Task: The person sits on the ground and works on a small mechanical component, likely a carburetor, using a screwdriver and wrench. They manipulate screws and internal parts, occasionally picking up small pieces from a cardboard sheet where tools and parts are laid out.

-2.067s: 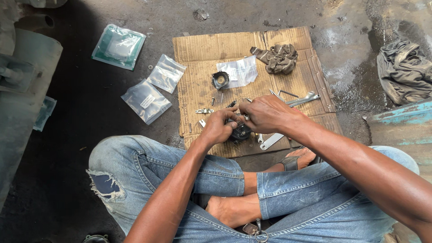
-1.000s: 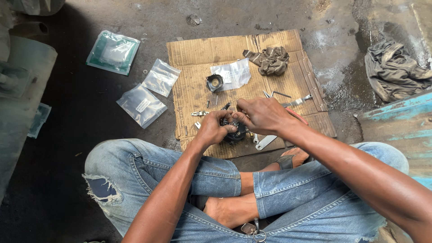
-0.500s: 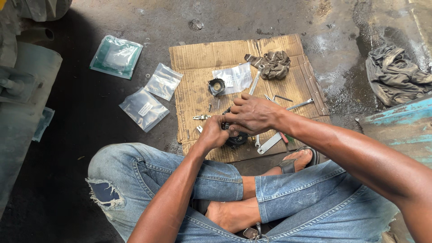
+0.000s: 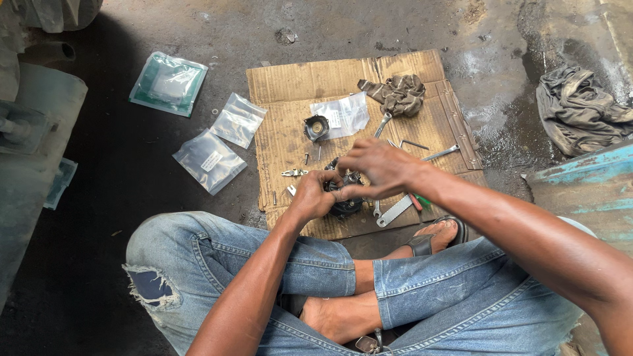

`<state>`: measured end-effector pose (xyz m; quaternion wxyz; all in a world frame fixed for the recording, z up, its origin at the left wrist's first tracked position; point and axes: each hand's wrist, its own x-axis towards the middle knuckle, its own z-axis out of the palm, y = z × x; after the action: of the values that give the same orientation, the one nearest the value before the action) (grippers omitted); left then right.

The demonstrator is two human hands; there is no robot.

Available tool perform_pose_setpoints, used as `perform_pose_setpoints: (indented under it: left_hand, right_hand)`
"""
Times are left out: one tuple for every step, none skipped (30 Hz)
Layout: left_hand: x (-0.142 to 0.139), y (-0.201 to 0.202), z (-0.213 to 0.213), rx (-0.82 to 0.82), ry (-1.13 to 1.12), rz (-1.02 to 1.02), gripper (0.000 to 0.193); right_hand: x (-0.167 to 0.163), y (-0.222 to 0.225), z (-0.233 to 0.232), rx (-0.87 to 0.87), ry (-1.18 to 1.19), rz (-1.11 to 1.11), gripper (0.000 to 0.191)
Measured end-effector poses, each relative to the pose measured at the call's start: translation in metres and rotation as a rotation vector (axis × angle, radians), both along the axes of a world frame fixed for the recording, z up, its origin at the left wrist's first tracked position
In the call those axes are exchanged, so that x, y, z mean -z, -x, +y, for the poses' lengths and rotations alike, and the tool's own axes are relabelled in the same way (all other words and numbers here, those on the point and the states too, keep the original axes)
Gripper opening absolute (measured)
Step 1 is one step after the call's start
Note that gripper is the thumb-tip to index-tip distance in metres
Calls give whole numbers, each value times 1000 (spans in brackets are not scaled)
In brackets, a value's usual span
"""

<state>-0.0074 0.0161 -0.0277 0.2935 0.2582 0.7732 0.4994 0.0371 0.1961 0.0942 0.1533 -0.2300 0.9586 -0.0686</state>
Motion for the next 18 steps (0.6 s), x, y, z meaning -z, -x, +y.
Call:
perform_pose_setpoints:
  left_hand:
    - [0,0,0,-10,-53,38,23]
    - [0,0,0,-20,-106,76,22]
    - [-1,0,0,-29,-159,115,20]
    - [-2,0,-1,-23,-135,101,21]
    - [-4,0,-2,-16,-112,88,21]
    - [-6,-1,-4,-10,-87,74,22]
    - [-7,-2,-5,0,-56,55,24]
    - [-9,-4,-7,11,-26,36,26]
    - [-10,-6,-8,22,4,18,29]
    - [-11,-8,-8,17,-71,92,32]
    - [-11,-10,-7,13,-147,167,36]
    - [-11,-10,-6,10,-224,243,39]
    - [-12,-10,-5,20,-163,206,38]
    - [-12,-10,-5,30,-102,169,37]
    - [-12,-10,-4,40,-41,130,36]
    - [-13,-10,-4,39,-47,126,37]
    - [-13,-9,-5,38,-52,123,39]
    - [-15,-9,-6,35,-56,119,40]
  right_hand:
    - [-3,0,6,9,12,18,55]
    - [-6,-1,12,19,24,37,53]
    - [-7,-1,17,28,35,56,51]
    - [-5,-2,17,21,-15,61,48]
    - [-4,-5,17,13,-64,66,45]
    - [-2,-6,16,6,-112,71,42]
    - [-1,-6,16,-7,-115,93,40]
    - [-1,-7,15,-18,-117,116,38]
    - [0,-7,15,-30,-120,138,36]
    - [0,-8,14,-19,-99,127,35]
    - [0,-8,13,-8,-78,117,35]
    - [0,-7,13,3,-58,108,35]
    - [0,-7,12,-30,-27,147,34]
    - [0,-7,11,-63,4,185,34]
    - [0,-7,10,-96,35,222,33]
    - [1,-7,10,-84,23,213,33]
    - [1,-6,10,-72,13,205,33]
    - [2,-6,10,-61,4,196,33]
